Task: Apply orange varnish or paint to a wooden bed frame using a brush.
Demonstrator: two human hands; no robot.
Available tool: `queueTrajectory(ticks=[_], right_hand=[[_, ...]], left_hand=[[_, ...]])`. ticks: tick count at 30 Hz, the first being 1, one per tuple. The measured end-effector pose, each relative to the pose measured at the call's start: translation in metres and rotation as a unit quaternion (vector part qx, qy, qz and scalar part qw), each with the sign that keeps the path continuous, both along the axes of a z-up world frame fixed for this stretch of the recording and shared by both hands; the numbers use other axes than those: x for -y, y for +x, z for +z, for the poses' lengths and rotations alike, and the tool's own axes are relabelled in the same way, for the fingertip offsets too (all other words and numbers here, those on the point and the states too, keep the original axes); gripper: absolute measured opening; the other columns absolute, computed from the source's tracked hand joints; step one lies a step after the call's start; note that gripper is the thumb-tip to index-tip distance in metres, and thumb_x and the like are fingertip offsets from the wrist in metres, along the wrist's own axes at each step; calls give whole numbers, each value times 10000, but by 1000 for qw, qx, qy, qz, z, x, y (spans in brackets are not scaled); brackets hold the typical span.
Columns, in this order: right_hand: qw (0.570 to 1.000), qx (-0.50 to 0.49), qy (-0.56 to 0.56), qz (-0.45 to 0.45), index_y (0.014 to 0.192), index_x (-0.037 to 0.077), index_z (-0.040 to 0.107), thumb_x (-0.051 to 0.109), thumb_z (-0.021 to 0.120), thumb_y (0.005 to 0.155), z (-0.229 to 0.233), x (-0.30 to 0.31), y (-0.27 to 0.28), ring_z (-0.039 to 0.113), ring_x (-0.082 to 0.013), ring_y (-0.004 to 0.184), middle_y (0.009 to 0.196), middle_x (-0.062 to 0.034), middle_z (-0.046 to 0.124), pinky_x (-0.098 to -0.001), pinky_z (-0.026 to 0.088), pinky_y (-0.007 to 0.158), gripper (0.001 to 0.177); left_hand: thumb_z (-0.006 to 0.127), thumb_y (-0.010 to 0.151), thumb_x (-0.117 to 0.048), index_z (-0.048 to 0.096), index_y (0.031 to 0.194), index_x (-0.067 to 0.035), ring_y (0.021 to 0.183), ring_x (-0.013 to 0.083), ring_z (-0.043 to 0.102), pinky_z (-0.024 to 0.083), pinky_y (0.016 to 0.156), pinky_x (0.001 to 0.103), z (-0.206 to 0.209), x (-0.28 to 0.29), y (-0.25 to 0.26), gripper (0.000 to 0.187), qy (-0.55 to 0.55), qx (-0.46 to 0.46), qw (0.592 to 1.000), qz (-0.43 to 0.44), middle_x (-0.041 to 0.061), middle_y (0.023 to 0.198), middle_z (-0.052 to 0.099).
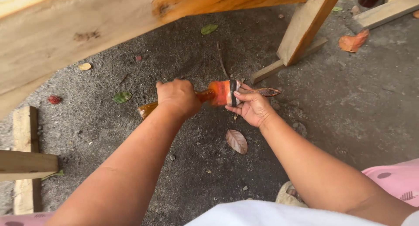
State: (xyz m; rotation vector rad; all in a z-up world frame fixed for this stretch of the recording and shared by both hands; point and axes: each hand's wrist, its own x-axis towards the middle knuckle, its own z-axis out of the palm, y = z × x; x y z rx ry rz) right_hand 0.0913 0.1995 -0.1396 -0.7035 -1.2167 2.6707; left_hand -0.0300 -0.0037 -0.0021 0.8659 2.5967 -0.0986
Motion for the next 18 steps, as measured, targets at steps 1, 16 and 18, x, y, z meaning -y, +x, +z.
queueTrajectory(ticks=[1,16,18], right_hand=[[1000,-2,-5,3,1393,97,556,39,632,889,-3,-4,0,701,-244,1064,1212,-72,708,-498,603,931,513],[995,-66,-9,77,1357,138,609,36,687,838,16,-86,-1,702,-238,1051,1206,-68,701,-462,629,871,534],[992,-99,-67,47,1328,140,609,61,695,881,9,-93,4,701,-240,1063,1217,-57,697,-466,626,876,462]], left_hand=[[633,937,-540,752,1138,-121,1116,251,700,380,1111,477,0,-4,1,480,-5,-2,1000,3,108,1145,742],[638,902,-581,774,1126,-276,1067,263,674,388,1061,528,-14,-52,30,402,124,-62,987,84,103,1170,696],[674,879,-596,777,1128,-273,1119,267,645,396,1033,519,-14,-57,40,420,202,-46,971,118,89,1134,722]])
